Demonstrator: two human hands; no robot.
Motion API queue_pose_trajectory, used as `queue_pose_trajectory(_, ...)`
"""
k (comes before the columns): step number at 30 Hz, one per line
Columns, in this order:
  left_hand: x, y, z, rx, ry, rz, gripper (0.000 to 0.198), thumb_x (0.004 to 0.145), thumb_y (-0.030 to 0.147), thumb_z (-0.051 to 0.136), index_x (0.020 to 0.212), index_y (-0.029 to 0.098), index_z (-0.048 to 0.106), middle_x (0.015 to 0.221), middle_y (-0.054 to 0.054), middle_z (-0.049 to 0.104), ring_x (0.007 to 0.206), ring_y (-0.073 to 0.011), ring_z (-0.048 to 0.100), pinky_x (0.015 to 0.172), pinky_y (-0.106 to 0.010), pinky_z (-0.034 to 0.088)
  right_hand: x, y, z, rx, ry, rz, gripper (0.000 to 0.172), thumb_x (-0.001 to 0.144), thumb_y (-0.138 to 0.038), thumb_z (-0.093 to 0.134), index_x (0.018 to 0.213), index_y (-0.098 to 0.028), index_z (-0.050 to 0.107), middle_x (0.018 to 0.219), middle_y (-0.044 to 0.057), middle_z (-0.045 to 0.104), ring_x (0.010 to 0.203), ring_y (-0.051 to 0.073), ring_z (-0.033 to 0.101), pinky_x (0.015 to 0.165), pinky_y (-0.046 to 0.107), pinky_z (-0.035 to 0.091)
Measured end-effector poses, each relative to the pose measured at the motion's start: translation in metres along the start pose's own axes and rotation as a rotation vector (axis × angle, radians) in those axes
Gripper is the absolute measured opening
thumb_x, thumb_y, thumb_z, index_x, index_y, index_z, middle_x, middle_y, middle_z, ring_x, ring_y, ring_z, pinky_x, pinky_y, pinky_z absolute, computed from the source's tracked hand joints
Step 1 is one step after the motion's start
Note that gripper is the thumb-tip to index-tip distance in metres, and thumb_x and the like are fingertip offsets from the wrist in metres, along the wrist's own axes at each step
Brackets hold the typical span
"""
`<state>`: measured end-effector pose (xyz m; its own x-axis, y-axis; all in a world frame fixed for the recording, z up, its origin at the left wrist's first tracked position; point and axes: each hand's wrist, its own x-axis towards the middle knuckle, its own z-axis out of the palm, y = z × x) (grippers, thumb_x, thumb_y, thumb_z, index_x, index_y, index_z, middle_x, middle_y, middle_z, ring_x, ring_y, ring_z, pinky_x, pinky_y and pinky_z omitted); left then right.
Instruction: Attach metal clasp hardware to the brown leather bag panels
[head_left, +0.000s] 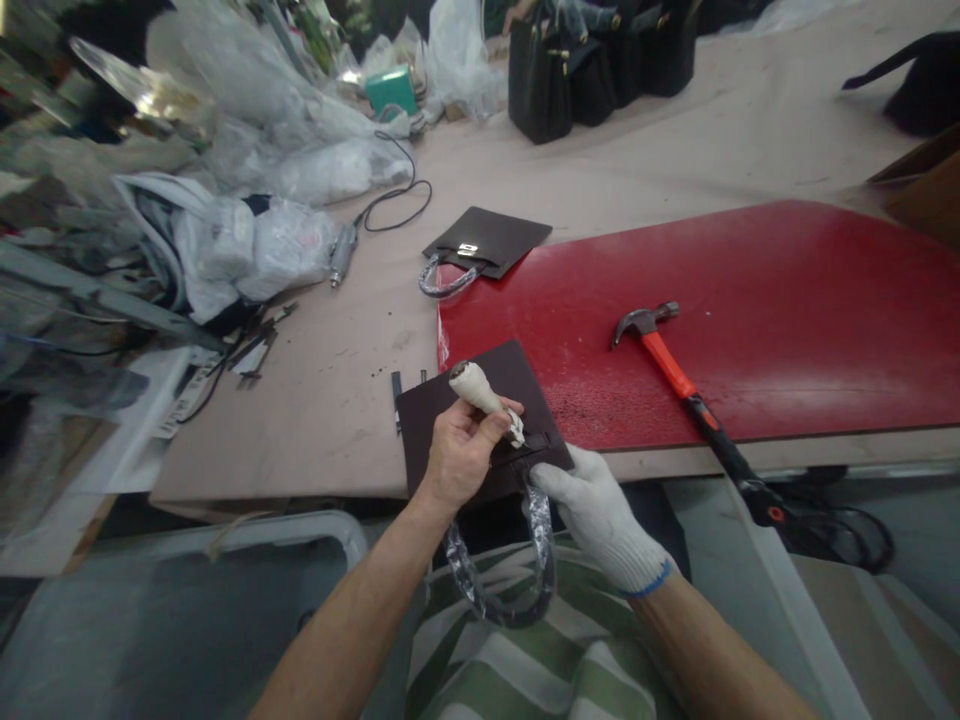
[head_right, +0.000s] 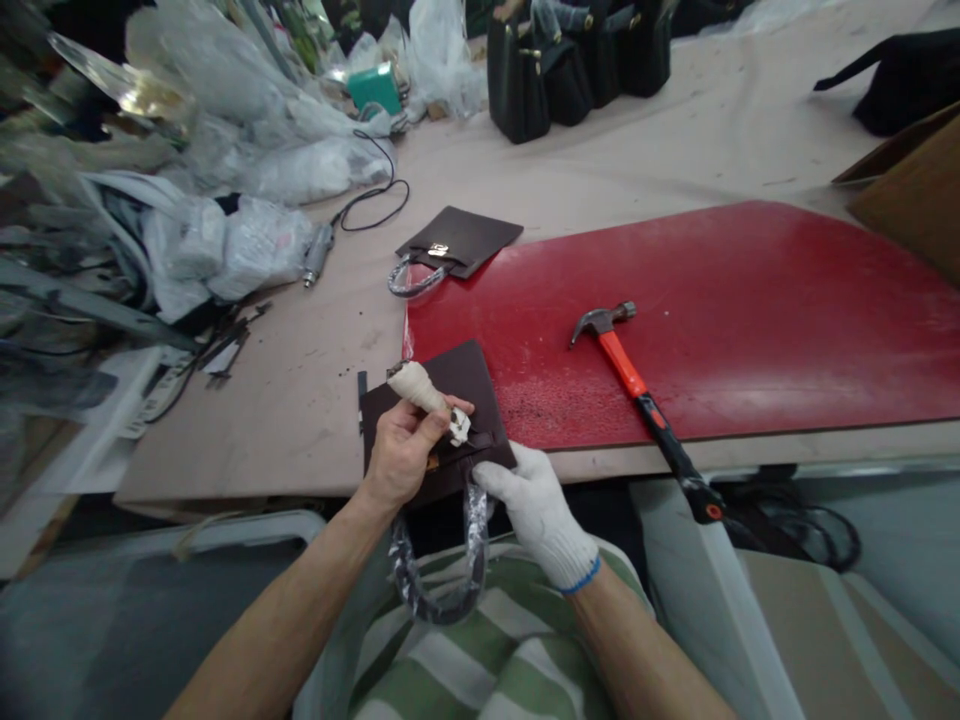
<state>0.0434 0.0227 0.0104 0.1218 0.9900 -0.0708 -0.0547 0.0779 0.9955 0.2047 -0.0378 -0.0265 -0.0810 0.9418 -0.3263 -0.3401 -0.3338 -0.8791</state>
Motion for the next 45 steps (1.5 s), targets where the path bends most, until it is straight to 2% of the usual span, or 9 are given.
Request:
queue_pose_trajectory(5, -0.005, 0.005, 0.003, 0.053, 0.014, 0.015, 0.038, 0.081, 0.051, 0.081, 0.094, 0.015, 0.078, 0.086, -0.008, 0.076, 0.072, -0.0172, 0.067, 0.069, -0.027, 0.055, 0.003, 0.011, 0.003, 0.131, 0.001, 0.011, 0.033, 0.069, -0.043, 0.086, 0.082, -0.016, 0.074, 0.078, 0.003, 0.068, 0.073, 0.019, 0.056, 0.074, 0.033, 0.048)
queue_pose_trajectory(14, -0.008, 0.007, 0.008, 0.102, 0.01, 0.042, 0.026, 0.079, 0.038, 0.081, 0.093, 0.017, 0.076, 0.083, -0.006, 0.074, 0.069, -0.0169, 0.066, 0.068, -0.027, 0.054, 0.004, 0.012, 0.006, 0.145, -0.013, -0.026, 0.024, 0.073, -0.037, 0.083, 0.08, -0.017, 0.072, 0.072, 0.001, 0.064, 0.068, 0.017, 0.055, 0.068, 0.031, 0.049)
queue_pose_trajectory(21, 0.014, 0.005, 0.002, 0.194, -0.03, 0.125, 0.018, 0.083, 0.03, 0.074, 0.095, 0.017, 0.076, 0.084, -0.006, 0.074, 0.072, -0.018, 0.068, 0.07, -0.028, 0.054, 0.018, 0.003, 0.018, 0.128, 0.075, 0.014, 0.032, 0.065, -0.039, 0.083, 0.08, -0.016, 0.067, 0.071, 0.001, 0.062, 0.063, 0.014, 0.051, 0.061, 0.028, 0.044)
queue_pose_trajectory(27, 0.029, -0.008, -0.004, 0.271, -0.044, 0.16, 0.014, 0.081, 0.026, 0.071, 0.091, 0.017, 0.076, 0.081, -0.005, 0.075, 0.071, -0.0185, 0.067, 0.07, -0.028, 0.053, 0.024, -0.009, 0.029, 0.005, 0.12, 0.035, 0.028, 0.066, -0.039, 0.075, 0.076, -0.016, 0.063, 0.066, 0.002, 0.062, 0.059, 0.016, 0.053, 0.058, 0.03, 0.046)
queue_pose_trajectory(31, 0.024, -0.022, -0.006, 0.301, -0.038, 0.215, 0.014, 0.08, 0.024, 0.072, 0.092, 0.019, 0.076, 0.083, -0.005, 0.075, 0.071, -0.0191, 0.068, 0.071, -0.029, 0.053, 0.018, -0.011, 0.024, -0.14, 0.102, 0.087, 0.02, 0.067, -0.035, 0.069, 0.069, -0.017, 0.06, 0.061, 0.002, 0.06, 0.054, 0.015, 0.053, 0.051, 0.028, 0.043)
queue_pose_trajectory(35, 0.019, -0.031, -0.008, 0.433, -0.067, 0.344, 0.006, 0.085, 0.024, 0.072, 0.088, 0.019, 0.074, 0.087, -0.007, 0.075, 0.079, -0.0207, 0.068, 0.078, -0.031, 0.052, 0.013, -0.01, 0.02, -0.296, 0.085, 0.141, 0.016, 0.074, -0.034, 0.06, 0.068, -0.02, 0.056, 0.058, 0.001, 0.058, 0.05, 0.015, 0.054, 0.047, 0.026, 0.041)
queue_pose_trajectory(40, 0.016, -0.037, -0.009, 0.487, -0.154, 0.427, 0.007, 0.092, 0.023, 0.065, 0.094, 0.019, 0.07, 0.083, -0.005, 0.071, 0.075, -0.0186, 0.067, 0.077, -0.03, 0.052, 0.003, -0.022, 0.016, -0.505, -0.017, 0.244, 0.021, 0.086, -0.034, 0.055, 0.072, -0.02, 0.06, 0.052, 0.0, 0.057, 0.043, 0.016, 0.055, 0.044, 0.025, 0.039)
queue_pose_trajectory(43, 0.015, -0.04, -0.008, 0.5, -0.147, 0.484, 0.008, 0.092, 0.022, 0.063, 0.097, 0.019, 0.068, 0.085, -0.004, 0.071, 0.076, -0.0178, 0.068, 0.076, -0.029, 0.053, -0.006, -0.044, -0.001, -0.902, 0.021, 0.173, 0.023, 0.092, -0.035, 0.057, 0.077, -0.02, 0.065, 0.061, 0.003, 0.064, 0.056, 0.018, 0.061, 0.051, 0.027, 0.038)
queue_pose_trajectory(45, 0.015, -0.041, -0.008, 0.511, -0.147, 0.505, 0.008, 0.092, 0.023, 0.063, 0.097, 0.019, 0.067, 0.087, -0.004, 0.071, 0.078, -0.0179, 0.068, 0.077, -0.029, 0.054, -0.009, -0.064, -0.023, -1.277, 0.201, 0.019, 0.023, 0.097, -0.036, 0.054, 0.091, -0.02, 0.069, 0.082, 0.007, 0.072, 0.076, 0.023, 0.067, 0.064, 0.031, 0.043)
